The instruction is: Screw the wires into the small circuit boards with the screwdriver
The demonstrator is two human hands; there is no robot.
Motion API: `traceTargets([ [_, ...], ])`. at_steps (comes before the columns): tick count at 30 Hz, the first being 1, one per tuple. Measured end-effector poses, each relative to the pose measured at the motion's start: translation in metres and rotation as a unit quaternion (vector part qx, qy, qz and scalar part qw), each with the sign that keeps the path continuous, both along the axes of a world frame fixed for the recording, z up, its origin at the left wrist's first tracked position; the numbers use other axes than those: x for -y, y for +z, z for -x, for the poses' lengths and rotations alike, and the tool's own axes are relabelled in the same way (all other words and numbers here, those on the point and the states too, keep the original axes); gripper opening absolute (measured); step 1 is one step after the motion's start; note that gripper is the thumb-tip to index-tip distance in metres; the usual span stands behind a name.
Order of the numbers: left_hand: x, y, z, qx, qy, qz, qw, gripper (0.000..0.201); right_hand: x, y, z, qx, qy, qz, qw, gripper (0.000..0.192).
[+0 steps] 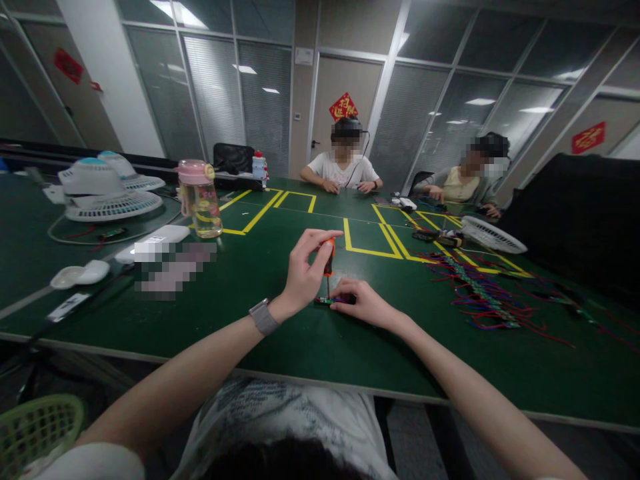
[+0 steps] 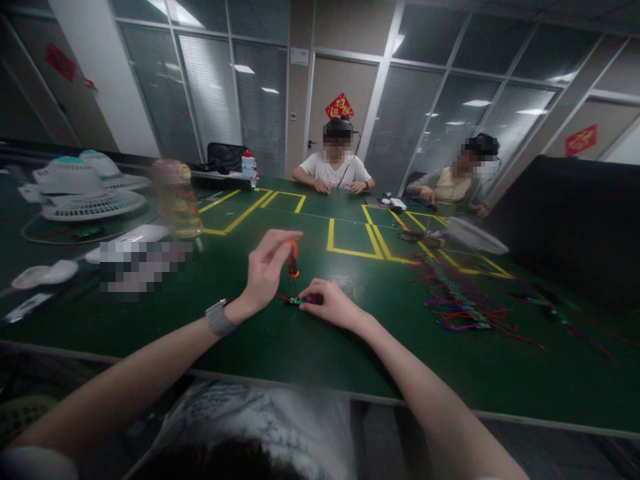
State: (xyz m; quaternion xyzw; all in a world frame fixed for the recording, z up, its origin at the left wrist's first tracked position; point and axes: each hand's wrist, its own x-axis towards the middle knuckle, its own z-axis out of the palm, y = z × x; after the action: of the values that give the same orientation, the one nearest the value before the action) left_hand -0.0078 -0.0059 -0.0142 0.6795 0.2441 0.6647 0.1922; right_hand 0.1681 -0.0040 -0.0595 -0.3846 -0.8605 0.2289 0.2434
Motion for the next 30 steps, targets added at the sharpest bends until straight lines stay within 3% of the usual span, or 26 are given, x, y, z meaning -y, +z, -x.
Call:
traceTargets([
  [7, -0.0016, -0.0023, -0.0011, 0.027, -0.069, 0.042, 0.996, 0.03, -0.0005, -0.0014, 0.0001, -0.006, -0.003, 0.006, 1.0, 0.017],
  [19, -0.0008, -0.0004, -0.0008, -0.009, 0.017, 0.002, 1.0, 0.019, 0.0, -0.0007, 0.0001, 0.004, -0.006, 0.002, 1.0, 0.017],
  [27, -0.0027, -0.0028, -0.0013, 0.012, -0.062, 0.033, 0.997, 0.031, -0.0017, -0.0029, -0.0004, -0.005, 0.0, -0.002, 1.0, 0.018],
  [30, -0.0021, -0.0021, -0.0017, 0.013, -0.047, 0.034, 0.998, 0.027, -0.0013, -0.0028, -0.0003, -0.008, -0.001, 0.003, 1.0, 0.017],
])
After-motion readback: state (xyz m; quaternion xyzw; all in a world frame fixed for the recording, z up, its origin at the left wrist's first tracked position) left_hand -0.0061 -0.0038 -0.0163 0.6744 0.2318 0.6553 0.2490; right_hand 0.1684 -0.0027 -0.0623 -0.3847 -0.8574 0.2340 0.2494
